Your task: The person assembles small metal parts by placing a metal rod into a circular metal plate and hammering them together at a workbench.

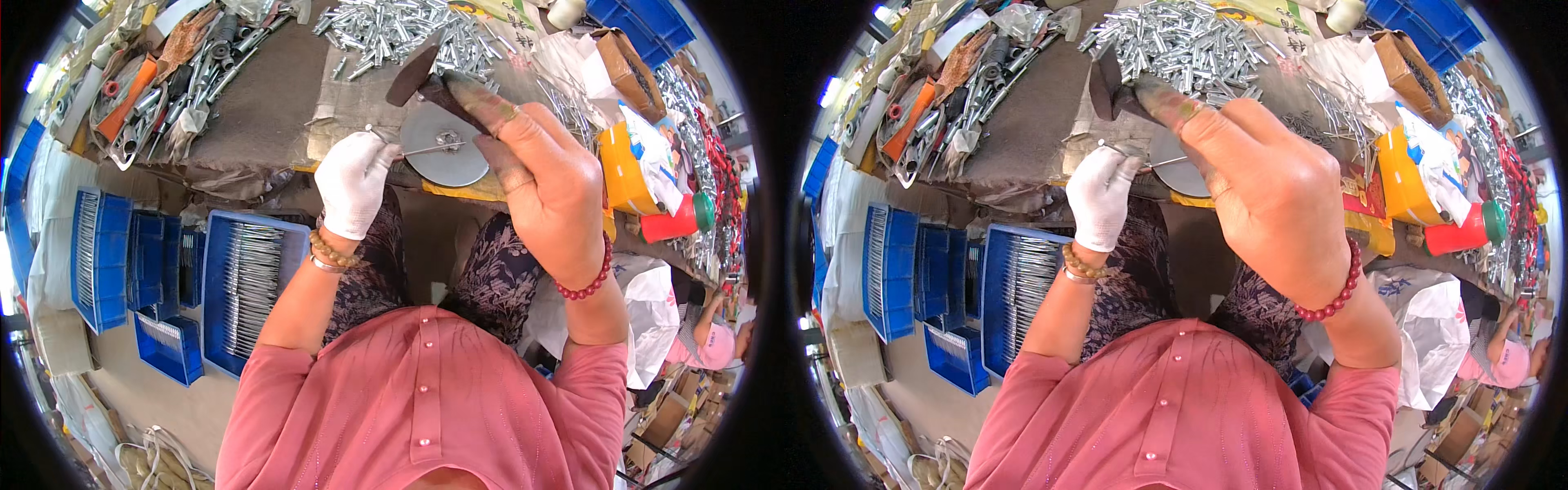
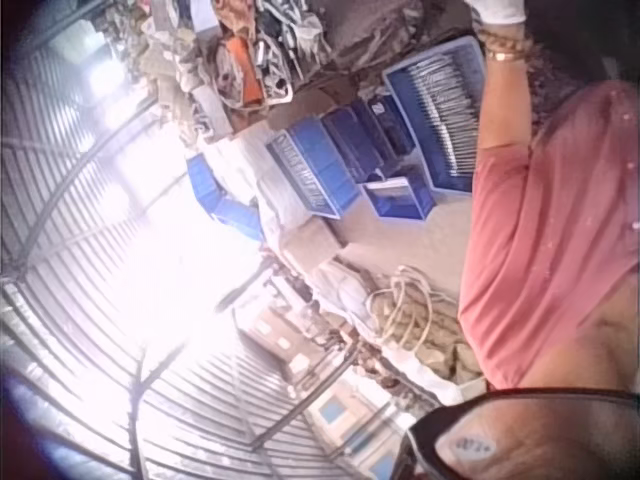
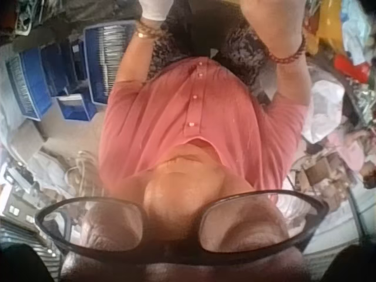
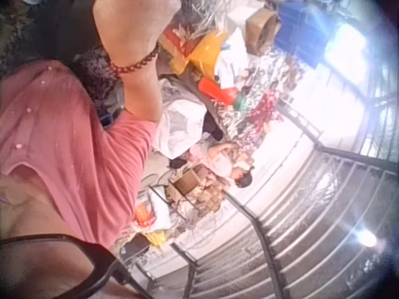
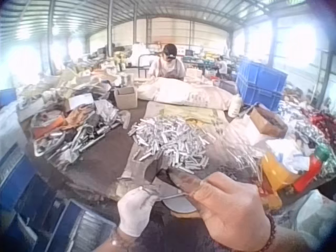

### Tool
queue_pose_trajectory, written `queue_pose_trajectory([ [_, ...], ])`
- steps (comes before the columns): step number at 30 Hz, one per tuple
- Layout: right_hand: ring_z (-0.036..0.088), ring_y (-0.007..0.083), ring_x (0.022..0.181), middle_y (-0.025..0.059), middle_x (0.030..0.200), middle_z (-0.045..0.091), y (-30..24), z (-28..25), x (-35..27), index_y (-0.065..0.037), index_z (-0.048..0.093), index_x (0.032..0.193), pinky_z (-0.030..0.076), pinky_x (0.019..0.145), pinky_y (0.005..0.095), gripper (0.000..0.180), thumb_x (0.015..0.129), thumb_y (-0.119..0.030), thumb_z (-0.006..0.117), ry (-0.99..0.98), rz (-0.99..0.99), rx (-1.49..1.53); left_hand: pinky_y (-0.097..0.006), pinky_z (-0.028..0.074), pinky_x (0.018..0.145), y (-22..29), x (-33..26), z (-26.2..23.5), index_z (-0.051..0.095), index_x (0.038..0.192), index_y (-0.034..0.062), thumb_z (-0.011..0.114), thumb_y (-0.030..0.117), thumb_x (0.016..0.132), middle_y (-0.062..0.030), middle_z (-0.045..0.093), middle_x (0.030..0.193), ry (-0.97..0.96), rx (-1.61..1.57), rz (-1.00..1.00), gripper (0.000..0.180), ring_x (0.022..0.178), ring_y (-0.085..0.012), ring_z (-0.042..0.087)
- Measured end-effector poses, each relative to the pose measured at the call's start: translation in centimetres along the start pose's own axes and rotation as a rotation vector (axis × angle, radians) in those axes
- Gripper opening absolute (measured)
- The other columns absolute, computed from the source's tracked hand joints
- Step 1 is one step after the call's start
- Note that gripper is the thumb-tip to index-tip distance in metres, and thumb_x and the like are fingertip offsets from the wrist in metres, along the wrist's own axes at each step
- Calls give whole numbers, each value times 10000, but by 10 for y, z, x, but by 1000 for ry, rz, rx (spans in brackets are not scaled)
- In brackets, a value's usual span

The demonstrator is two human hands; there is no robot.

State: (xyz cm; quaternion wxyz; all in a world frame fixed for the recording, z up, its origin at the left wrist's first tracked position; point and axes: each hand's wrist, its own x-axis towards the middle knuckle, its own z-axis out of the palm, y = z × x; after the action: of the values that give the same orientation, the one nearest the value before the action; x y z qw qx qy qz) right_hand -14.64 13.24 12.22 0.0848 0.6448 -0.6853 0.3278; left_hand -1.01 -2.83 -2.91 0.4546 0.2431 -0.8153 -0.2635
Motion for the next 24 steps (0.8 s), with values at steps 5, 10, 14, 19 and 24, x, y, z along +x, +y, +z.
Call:
queue_pose_trajectory([
  [5,673,226,838,125,959,681,16,8,-7,3,720,1276,522,784,272,380,910,103,694,100,-19,125,-367,540,728,1,0,-3,752,932,41,759,118,929,-121,695,848,-1,-105,-73,77,782,-305,683],
  [10,659,206,835,120,951,679,16,5,-10,4,718,1278,521,781,274,384,908,102,696,85,8,141,-369,531,716,3,1,-1,740,896,35,761,122,928,-121,682,831,-7,-69,-48,95,770,-316,668],
  [14,647,205,817,119,950,679,16,5,-12,3,719,1278,519,769,273,375,916,96,690,74,28,149,-337,510,691,4,2,-3,684,888,-9,756,66,942,-118,663,809,-20,-17,32,117,706,-258,627],
  [19,640,205,797,113,947,679,14,8,-11,4,721,1263,517,745,280,358,918,94,687,77,9,144,-365,520,701,2,3,0,707,896,15,769,91,918,-127,665,819,-2,-37,10,101,744,-308,645],
  [24,677,291,812,139,959,684,13,13,-6,-12,726,1240,531,747,311,385,875,106,695,1,-8,140,-396,533,712,-1,0,3,719,903,41,785,115,892,-133,673,838,27,-20,-3,100,787,-352,663],
])
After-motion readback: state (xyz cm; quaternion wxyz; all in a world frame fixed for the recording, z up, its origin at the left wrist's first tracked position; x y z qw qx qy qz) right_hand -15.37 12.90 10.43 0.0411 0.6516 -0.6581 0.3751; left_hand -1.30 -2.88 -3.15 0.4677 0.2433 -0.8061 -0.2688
